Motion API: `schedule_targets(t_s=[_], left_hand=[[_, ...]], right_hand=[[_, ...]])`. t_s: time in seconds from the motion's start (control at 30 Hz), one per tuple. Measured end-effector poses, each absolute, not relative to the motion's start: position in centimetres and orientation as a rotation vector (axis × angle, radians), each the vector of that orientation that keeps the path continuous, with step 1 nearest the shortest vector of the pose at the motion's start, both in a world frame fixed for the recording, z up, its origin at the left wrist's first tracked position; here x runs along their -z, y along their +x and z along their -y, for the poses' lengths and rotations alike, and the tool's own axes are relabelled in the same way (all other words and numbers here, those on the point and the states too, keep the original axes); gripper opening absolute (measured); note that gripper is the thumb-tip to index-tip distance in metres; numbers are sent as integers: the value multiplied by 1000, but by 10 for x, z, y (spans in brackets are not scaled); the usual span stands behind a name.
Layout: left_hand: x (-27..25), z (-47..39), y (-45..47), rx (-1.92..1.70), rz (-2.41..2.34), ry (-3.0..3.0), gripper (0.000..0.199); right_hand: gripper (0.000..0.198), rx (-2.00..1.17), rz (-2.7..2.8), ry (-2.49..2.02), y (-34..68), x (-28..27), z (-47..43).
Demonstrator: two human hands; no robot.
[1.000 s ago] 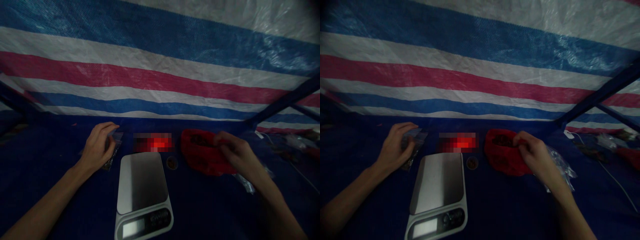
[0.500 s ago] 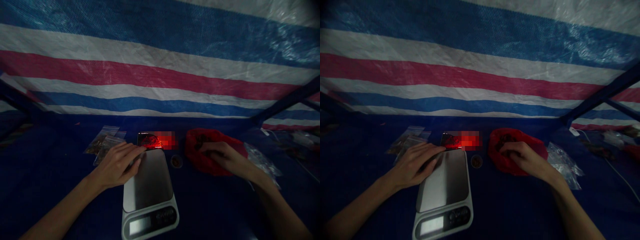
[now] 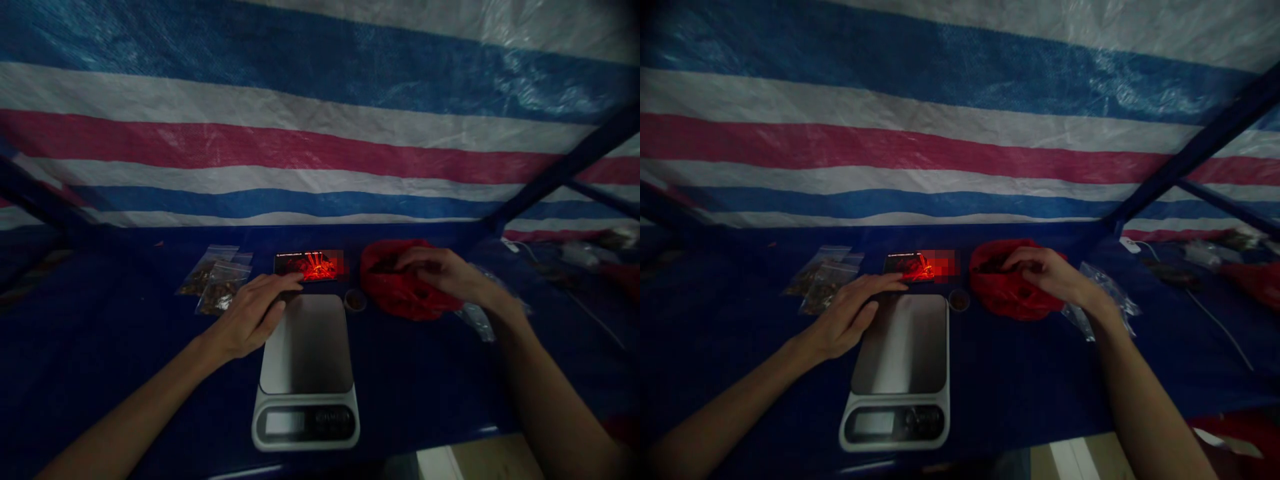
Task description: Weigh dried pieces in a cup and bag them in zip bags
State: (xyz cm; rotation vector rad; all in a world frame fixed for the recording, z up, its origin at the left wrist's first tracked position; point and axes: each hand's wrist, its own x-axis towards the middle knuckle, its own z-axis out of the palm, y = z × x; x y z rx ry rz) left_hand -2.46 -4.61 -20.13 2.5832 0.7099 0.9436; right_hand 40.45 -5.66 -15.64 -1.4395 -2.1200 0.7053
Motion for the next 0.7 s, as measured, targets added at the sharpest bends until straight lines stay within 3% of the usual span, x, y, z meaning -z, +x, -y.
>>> schedule_targets(t_s=[0.13, 0.47, 0.7], left_hand=[[205, 37, -33, -1093, -807, 2627, 40], [196, 12, -58, -1177, -1003, 2841, 39], [195, 4, -67, -1174, -1032, 2877, 41]], right_hand=[[20, -656, 2140, -1422, 398, 166, 52], [60, -469, 2437, -1493, 393, 185, 57], [63, -304, 2527, -1502, 372, 180, 74]])
